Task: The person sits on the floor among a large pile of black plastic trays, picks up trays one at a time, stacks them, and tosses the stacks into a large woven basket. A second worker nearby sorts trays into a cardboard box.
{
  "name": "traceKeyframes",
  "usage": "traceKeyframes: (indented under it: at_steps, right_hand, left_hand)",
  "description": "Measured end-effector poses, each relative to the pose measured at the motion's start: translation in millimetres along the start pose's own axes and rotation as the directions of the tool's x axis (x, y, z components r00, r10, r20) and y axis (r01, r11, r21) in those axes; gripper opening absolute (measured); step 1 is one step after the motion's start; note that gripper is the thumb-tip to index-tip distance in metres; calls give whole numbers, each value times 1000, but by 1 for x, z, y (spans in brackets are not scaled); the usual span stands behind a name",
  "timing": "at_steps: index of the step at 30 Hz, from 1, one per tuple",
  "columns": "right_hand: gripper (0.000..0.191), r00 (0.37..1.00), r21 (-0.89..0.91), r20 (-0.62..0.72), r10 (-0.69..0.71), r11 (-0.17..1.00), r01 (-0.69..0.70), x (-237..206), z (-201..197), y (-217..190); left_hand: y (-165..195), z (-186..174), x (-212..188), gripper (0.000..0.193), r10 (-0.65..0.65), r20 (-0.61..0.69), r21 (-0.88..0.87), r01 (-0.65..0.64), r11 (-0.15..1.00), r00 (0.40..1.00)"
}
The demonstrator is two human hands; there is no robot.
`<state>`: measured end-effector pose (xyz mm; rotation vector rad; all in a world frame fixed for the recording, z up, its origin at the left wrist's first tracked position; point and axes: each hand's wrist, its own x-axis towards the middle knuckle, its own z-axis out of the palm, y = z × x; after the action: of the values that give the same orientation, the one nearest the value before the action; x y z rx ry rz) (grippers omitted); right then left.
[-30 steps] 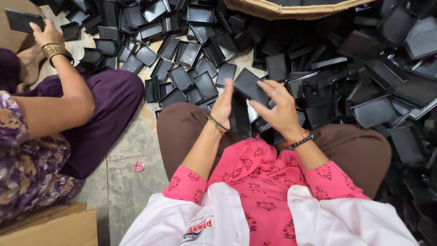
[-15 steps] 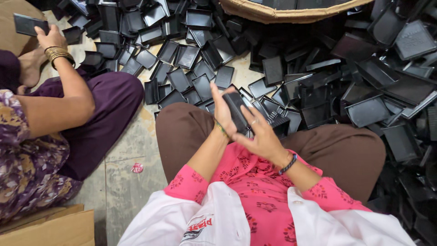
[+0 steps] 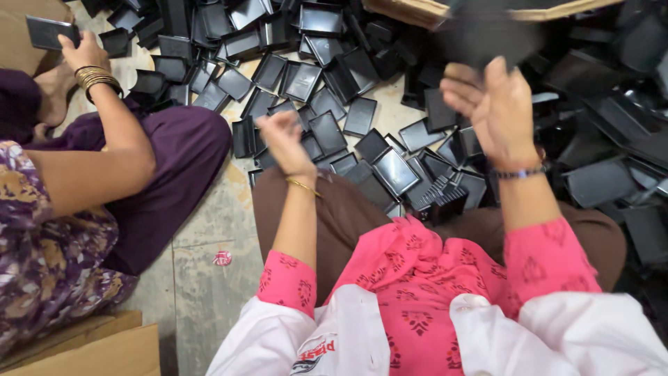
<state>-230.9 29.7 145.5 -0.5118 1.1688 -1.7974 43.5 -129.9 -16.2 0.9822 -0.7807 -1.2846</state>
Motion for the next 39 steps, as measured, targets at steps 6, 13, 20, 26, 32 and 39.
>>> traceKeyframes:
  at_steps: [6,13,20,26,32,39]
  right_hand:
    - [43,936,-928,350,18,146,344,67,79,204]
    - [29,970,-966,243,16,94,241,85,86,253]
    - [46,951,-962,137,-278,190,194,64,-14,173]
    - [82,937,-988,62,-344,-155,8,81,-71,173]
    - [60,963,-473,269,-30,866,159,19,1,183]
    - [57,892,-698,405,-203,561,445,-47,31,144]
  left_hand:
    - [-38,-23,43,87,-403,-224,-181,369,912,887]
    - [-38,-16,35,71,-561,-152,173,581,795,813]
    - [-29,30,10,59,-549,445,-161,666,729,708]
    - [-15,35,-4,85,-722,344,-155,795,586,600]
    - [-36,41,-33,95,-687,244,70,694,717,685]
    - [-51,47,-45,86,-630,274,-22,660,751,727]
